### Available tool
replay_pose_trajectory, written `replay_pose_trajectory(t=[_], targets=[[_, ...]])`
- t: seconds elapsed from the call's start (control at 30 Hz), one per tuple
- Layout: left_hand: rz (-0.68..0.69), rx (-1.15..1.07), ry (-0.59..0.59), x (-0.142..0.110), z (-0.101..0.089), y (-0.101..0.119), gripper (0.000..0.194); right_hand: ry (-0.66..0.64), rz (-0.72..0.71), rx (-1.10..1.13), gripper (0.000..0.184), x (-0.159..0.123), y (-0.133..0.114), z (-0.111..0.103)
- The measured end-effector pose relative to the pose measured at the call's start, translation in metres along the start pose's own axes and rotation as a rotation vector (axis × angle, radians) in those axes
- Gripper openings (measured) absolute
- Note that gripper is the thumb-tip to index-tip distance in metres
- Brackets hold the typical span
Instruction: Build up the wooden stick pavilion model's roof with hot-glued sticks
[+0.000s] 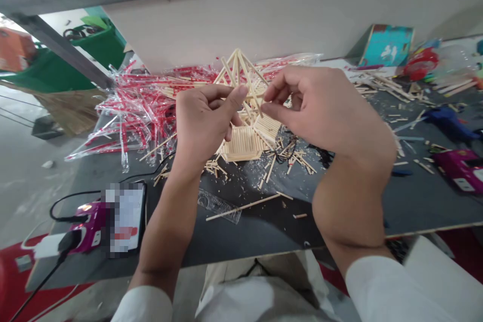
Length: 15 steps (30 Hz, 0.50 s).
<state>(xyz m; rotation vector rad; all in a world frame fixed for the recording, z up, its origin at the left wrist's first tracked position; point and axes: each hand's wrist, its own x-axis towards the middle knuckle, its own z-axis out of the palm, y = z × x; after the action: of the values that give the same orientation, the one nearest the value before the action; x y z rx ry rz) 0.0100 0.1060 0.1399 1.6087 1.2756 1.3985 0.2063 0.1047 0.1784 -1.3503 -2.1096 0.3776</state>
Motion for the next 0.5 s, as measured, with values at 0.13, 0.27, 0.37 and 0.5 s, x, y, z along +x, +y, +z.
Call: replay_pose_trajectory(t=[0.13, 0.27, 0.37, 0.5], targets=[[0.032, 0.033, 0.012, 0.001, -0.003, -0.002, 0.041, -0.027, 0.008, -0.137, 0.010, -0.001, 0.007, 0.005], [0.056, 0.044, 0.025, -0.001, -0.005, 0.002, 0.037, -0.029, 0.006, -0.184, 0.011, 0.001, 0.004, 0.016], [0.056, 0.008, 0.012, -0.002, -0.004, 0.003, 0.035, -0.014, 0.016, -0.163, 0.013, 0.001, 0.000, 0.018], [0.055, -0.006, 0.011, 0.000, -0.005, 0.003, 0.032, -0.009, 0.007, -0.142, 0.012, 0.000, -0.002, 0.015]])
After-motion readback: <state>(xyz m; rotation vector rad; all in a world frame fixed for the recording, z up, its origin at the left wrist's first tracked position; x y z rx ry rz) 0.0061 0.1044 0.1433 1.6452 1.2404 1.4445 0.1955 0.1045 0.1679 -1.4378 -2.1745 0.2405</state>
